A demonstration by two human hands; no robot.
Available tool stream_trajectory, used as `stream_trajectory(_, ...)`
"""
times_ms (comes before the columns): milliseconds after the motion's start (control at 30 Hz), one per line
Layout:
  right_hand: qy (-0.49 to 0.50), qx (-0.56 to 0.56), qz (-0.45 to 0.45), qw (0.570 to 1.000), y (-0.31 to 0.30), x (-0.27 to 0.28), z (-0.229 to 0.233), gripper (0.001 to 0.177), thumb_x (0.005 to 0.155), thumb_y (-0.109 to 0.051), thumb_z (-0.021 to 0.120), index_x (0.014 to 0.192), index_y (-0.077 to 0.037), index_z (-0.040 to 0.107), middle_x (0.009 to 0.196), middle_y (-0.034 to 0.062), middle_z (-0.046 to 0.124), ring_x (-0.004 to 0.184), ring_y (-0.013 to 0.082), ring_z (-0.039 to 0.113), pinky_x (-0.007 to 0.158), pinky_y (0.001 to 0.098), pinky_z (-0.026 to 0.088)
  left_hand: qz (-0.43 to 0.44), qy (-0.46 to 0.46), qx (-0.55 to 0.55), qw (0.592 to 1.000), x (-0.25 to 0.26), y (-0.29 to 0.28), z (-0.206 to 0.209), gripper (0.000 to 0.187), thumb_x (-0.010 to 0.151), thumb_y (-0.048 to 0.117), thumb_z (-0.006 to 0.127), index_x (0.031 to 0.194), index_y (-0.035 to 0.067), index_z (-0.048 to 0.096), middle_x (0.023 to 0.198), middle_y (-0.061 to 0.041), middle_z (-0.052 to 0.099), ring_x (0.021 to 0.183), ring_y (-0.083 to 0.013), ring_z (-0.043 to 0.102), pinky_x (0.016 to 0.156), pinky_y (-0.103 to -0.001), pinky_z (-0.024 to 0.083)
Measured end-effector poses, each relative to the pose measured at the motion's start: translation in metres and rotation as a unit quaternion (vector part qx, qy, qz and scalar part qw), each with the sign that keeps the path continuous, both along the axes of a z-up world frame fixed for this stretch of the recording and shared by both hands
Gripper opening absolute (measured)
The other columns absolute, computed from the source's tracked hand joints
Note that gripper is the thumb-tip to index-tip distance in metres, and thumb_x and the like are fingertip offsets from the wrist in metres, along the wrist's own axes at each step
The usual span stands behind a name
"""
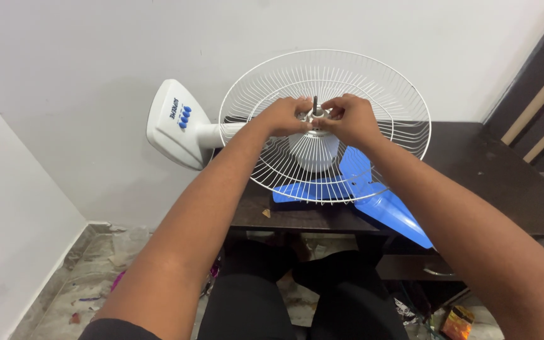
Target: The person assembles a table fan by attaching the motor housing to the base, installing the front grille, and securing the blue fan blades with a cap. They use a screwdriver to tighten screws and align components on a dark wooden table.
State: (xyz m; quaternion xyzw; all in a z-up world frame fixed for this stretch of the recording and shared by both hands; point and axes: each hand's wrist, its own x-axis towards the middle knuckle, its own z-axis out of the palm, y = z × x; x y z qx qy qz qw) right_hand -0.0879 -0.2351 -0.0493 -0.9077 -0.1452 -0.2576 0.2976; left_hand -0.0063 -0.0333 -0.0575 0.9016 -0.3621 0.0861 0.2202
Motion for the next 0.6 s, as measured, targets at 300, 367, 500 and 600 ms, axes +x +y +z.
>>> stream_trajectory(300, 0.029, 0.116, 0.063, 0.991, -0.023, -0.012, -0.003, 0.041, 0.089, -0.004, 0.067, 0.129, -0.010, 0.072, 0.081, 0.0013, 0.067, 0.071, 0.0072, 0.061, 0.064, 0.0251, 0.052, -0.056, -0.125, -0.024, 0.990, 0.005, -0.012, -0.017, 0.059, 0.095, 0.042, 0.069, 0.140, 0.005, 0.055, 0.148, -0.019, 0.054, 0.141, -0.0352, 0.046, 0.115, -0.061, 0.018)
stream_trajectory(367, 0.063, 0.153, 0.087, 0.982, -0.027, -0.014, -0.001, 0.041, 0.089, -0.004, 0.067, 0.130, -0.010, 0.071, 0.081, -0.0013, 0.067, 0.070, 0.0054, 0.061, 0.062, 0.0238, 0.051, -0.043, -0.112, -0.025, 0.992, 0.003, -0.017, -0.013, 0.048, 0.095, 0.036, 0.068, 0.133, 0.007, 0.058, 0.137, -0.016, 0.061, 0.132, -0.0342, 0.052, 0.113, -0.063, 0.021)
stream_trajectory(500, 0.099, 0.152, 0.085, 0.980, -0.034, -0.009, -0.002, 0.042, 0.091, -0.006, 0.063, 0.133, -0.010, 0.066, 0.085, 0.0012, 0.068, 0.074, 0.0078, 0.062, 0.066, 0.0255, 0.051, 0.037, -0.058, 0.002, 0.998, -0.011, -0.032, -0.008, 0.023, 0.094, 0.025, 0.063, 0.115, 0.015, 0.068, 0.110, -0.005, 0.073, 0.110, -0.0276, 0.067, 0.115, -0.061, 0.028)
stream_trajectory(600, 0.034, 0.026, 0.082, 0.996, -0.030, 0.005, -0.002, 0.042, 0.095, -0.007, 0.055, 0.134, -0.011, 0.070, 0.104, 0.0124, 0.066, 0.091, 0.0214, 0.067, 0.080, 0.0347, 0.054, 0.046, -0.094, 0.012, 0.994, -0.017, -0.033, 0.001, 0.018, 0.095, 0.020, 0.064, 0.112, 0.015, 0.070, 0.104, -0.006, 0.074, 0.105, -0.0298, 0.069, 0.109, -0.057, 0.037)
